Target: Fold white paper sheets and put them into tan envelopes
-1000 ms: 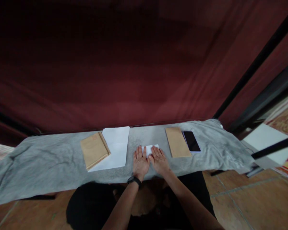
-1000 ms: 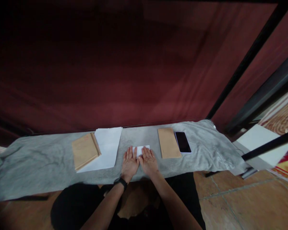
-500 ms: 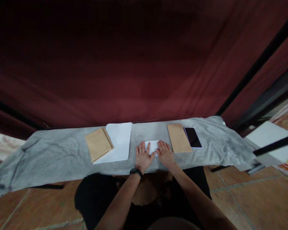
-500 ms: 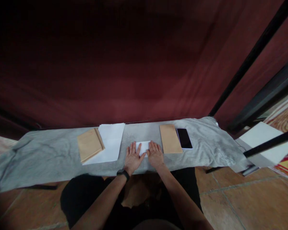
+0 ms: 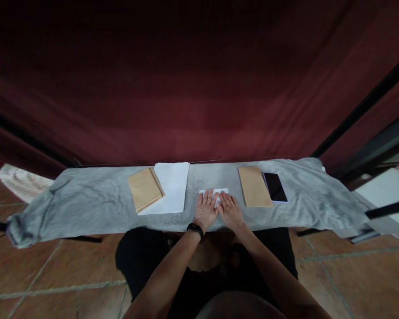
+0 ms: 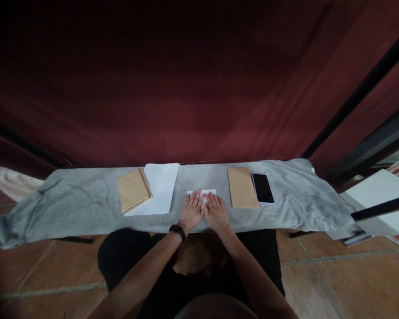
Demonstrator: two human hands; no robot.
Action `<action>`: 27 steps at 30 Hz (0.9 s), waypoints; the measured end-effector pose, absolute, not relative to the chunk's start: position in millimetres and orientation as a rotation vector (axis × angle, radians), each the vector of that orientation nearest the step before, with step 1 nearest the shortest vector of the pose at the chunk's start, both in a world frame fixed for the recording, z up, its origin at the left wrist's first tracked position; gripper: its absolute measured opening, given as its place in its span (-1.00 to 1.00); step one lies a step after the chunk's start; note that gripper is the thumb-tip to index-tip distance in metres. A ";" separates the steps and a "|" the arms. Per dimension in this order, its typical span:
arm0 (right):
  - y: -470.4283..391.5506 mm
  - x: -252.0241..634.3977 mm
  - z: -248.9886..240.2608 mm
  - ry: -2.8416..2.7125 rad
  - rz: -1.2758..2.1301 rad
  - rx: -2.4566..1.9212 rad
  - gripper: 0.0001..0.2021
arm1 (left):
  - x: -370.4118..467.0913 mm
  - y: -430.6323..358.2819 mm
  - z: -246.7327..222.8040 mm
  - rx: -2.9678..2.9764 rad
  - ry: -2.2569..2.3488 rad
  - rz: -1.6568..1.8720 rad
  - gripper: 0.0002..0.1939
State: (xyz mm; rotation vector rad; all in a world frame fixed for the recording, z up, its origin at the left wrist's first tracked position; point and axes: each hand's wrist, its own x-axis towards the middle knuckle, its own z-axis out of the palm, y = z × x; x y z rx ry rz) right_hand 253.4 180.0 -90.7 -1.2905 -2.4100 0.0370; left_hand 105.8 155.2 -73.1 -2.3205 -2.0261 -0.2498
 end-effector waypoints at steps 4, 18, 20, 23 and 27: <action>181.2 264.4 -93.6 -2.415 -0.013 -1.277 -0.46 | 106.6 155.8 -73.7 -2.341 -2.039 -0.224 -0.40; 185.5 260.1 -89.5 -2.376 -0.026 -1.321 -0.49 | 102.4 155.4 -74.3 -2.311 -2.110 -0.161 -0.39; 185.6 253.5 -91.0 -2.392 0.000 -1.276 -0.51 | 100.8 155.6 -74.4 -2.317 -2.102 -0.145 -0.40; 185.1 250.9 -95.5 -2.355 -0.011 -1.312 -0.49 | 100.2 156.0 -76.2 -2.301 -2.099 -0.157 -0.42; 184.9 258.7 -100.1 -2.307 -0.066 -1.343 -0.48 | 99.6 154.8 -81.9 -2.167 -2.199 -0.243 -0.39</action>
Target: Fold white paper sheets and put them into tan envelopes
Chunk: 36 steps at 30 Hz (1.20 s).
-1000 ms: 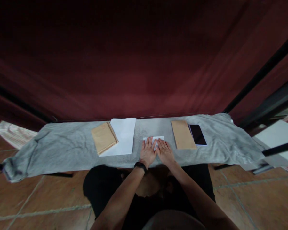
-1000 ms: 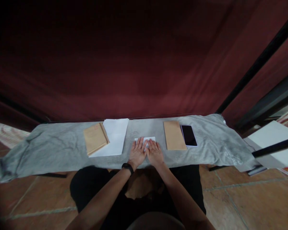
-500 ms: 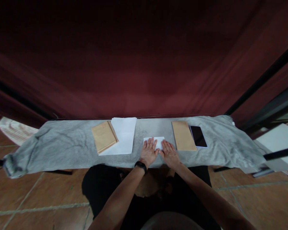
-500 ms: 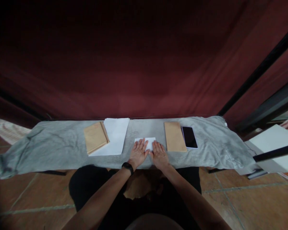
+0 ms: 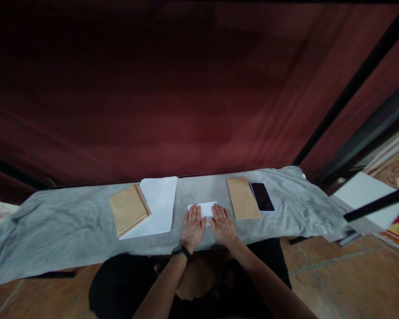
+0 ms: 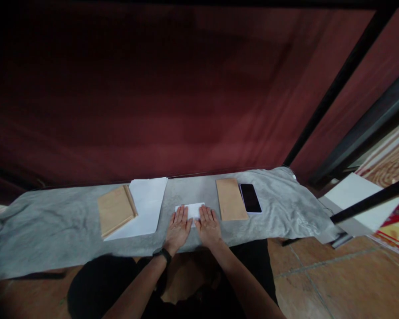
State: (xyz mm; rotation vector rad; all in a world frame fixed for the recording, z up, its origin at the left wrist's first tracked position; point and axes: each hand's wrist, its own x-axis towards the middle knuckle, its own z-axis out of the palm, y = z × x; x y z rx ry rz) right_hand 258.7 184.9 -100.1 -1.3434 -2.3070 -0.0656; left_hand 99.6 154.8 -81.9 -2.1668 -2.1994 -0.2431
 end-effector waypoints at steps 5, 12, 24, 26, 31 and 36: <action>183.9 265.6 -100.5 -2.276 -0.067 -1.382 -0.48 | 92.6 149.8 -84.7 -2.017 -2.315 -0.346 -0.35; 181.1 264.9 -93.5 -2.289 -0.012 -1.416 -0.47 | 113.9 157.6 -70.3 -2.114 -2.254 -0.463 -0.40; 184.4 267.0 -80.1 -2.325 0.121 -1.473 -0.49 | 106.6 154.7 -77.6 -2.134 -2.274 -0.380 -0.39; 193.6 265.4 -72.9 -2.334 0.178 -1.522 -0.51 | 94.4 149.4 -78.8 -2.061 -2.278 -0.410 -0.39; 229.2 251.6 -50.2 -2.393 0.237 -1.583 -0.56 | 88.9 144.0 -81.7 -1.990 -2.256 -0.483 -0.36; 256.0 240.2 -39.2 -2.473 0.268 -1.604 -0.69 | 89.5 145.8 -84.4 -1.993 -2.223 -0.596 -0.35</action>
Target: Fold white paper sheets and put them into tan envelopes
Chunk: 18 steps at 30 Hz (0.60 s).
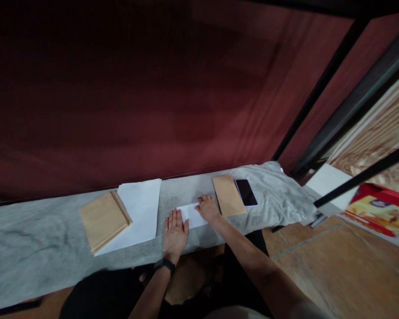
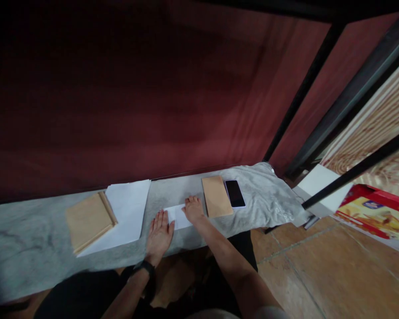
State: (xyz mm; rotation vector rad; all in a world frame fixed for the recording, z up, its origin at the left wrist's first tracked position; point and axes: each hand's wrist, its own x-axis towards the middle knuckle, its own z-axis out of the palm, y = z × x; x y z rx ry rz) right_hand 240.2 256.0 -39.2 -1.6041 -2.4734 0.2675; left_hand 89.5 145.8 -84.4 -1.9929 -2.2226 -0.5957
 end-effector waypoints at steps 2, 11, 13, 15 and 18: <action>263.5 238.8 -37.7 -2.491 0.289 -1.624 -0.71 | 88.7 146.1 -84.2 -2.001 -2.220 -0.628 -0.35; 274.6 244.3 -6.0 -2.472 0.326 -1.353 -0.73 | 82.0 141.4 -78.4 -1.882 -2.337 -1.148 -0.34; 264.0 252.0 0.4 -2.431 0.294 -1.253 -0.66 | 77.8 139.3 -79.0 -1.774 -2.359 -1.315 -0.36; 247.2 262.1 -1.0 -2.416 0.278 -1.164 -0.66 | 74.1 137.8 -80.2 -1.666 -2.376 -1.425 -0.38; 217.0 277.8 -19.0 -2.433 0.286 -1.067 -0.66 | 71.2 136.5 -81.0 -1.610 -2.393 -1.470 -0.40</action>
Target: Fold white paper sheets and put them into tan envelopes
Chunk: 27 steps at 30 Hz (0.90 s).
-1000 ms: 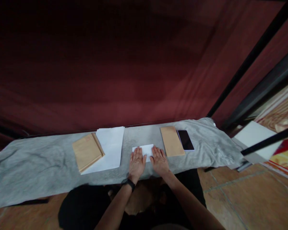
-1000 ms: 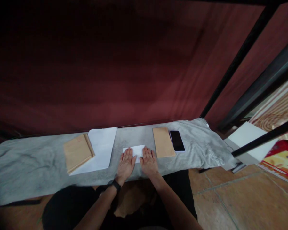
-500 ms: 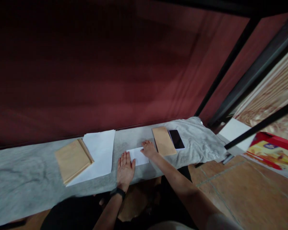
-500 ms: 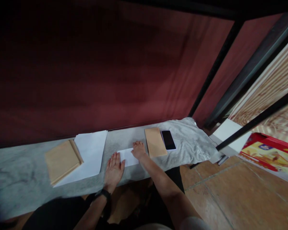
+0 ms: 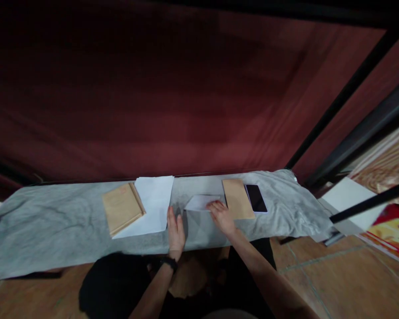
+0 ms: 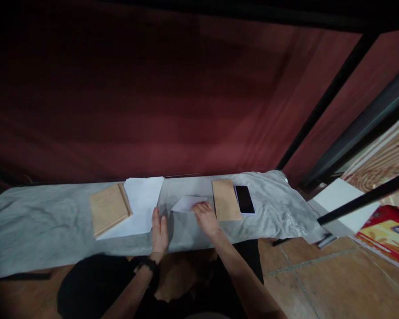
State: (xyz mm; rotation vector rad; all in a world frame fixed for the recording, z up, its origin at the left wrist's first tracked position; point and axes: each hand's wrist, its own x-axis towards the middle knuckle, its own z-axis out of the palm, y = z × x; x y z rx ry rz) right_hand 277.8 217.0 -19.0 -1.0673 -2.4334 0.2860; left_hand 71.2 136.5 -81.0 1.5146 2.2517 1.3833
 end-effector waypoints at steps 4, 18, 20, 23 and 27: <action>187.3 293.5 -53.7 -2.393 0.322 -1.085 -0.66 | 75.6 135.3 -76.9 1.647 2.191 1.263 -0.45; 184.6 303.4 -73.1 -2.313 0.493 -1.035 -0.63 | 136.5 136.3 -64.5 2.316 2.039 0.517 -0.51; 189.1 303.4 -72.4 -2.306 0.503 -1.050 -0.61 | 138.2 136.3 -64.6 2.335 2.041 0.481 -0.51; 193.4 303.4 -72.3 -2.304 0.503 -1.080 -0.52 | 136.6 136.2 -66.5 2.309 2.066 0.464 -0.48; 189.9 304.3 -73.0 -2.316 0.472 -1.103 -0.42 | 133.3 136.0 -69.0 2.263 2.086 0.448 -0.47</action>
